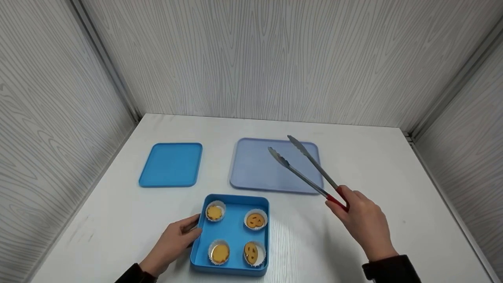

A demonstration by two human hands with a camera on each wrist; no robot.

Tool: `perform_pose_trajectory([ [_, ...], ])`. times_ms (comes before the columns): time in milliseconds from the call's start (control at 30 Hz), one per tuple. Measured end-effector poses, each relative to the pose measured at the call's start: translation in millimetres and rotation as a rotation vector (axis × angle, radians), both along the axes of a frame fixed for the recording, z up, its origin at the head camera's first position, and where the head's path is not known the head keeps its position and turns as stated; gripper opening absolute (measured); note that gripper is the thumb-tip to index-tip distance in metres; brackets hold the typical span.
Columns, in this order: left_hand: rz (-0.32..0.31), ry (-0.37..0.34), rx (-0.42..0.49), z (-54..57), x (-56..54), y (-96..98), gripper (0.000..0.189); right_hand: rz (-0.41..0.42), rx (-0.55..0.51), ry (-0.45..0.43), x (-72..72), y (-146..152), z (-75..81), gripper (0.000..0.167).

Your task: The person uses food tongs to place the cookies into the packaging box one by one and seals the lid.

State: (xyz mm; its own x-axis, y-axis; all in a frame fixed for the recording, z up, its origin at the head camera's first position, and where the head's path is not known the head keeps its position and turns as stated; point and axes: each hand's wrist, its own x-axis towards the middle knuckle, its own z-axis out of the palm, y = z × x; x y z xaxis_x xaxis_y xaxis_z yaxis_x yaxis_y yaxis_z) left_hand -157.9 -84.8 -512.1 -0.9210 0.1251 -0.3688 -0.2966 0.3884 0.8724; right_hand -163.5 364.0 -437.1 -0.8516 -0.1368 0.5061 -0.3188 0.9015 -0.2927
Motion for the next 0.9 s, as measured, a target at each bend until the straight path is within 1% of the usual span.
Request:
perform_pose_trajectory([
  [133,0.001,-0.003,0.001,0.9,0.1,0.3,0.058,-0.043,-0.02,-0.022,-4.5,4,-1.8,0.038],
  [267,-0.002,-0.004,0.0,1.4,0.3,0.0,0.058,-0.089,-0.041,-0.05,-7.5,8,-4.4,0.024],
  [367,-0.006,0.001,0.007,1.0,0.7,-0.5,0.058,-0.111,-0.055,-0.088,-9.5,12,-7.0,0.021],
  [533,-0.003,0.01,0.03,0.0,1.6,-0.7,0.06,-0.142,-0.054,-0.137,-13.2,21,-13.4,0.022],
  [733,-0.001,0.001,0.019,0.2,1.7,-0.2,0.059,-0.174,-0.068,-0.19,-17.0,31,-23.5,0.023],
  [900,-0.002,0.004,0.019,1.2,1.9,-0.4,0.059,-0.216,-0.083,-0.24,-19.6,38,-31.2,0.029],
])
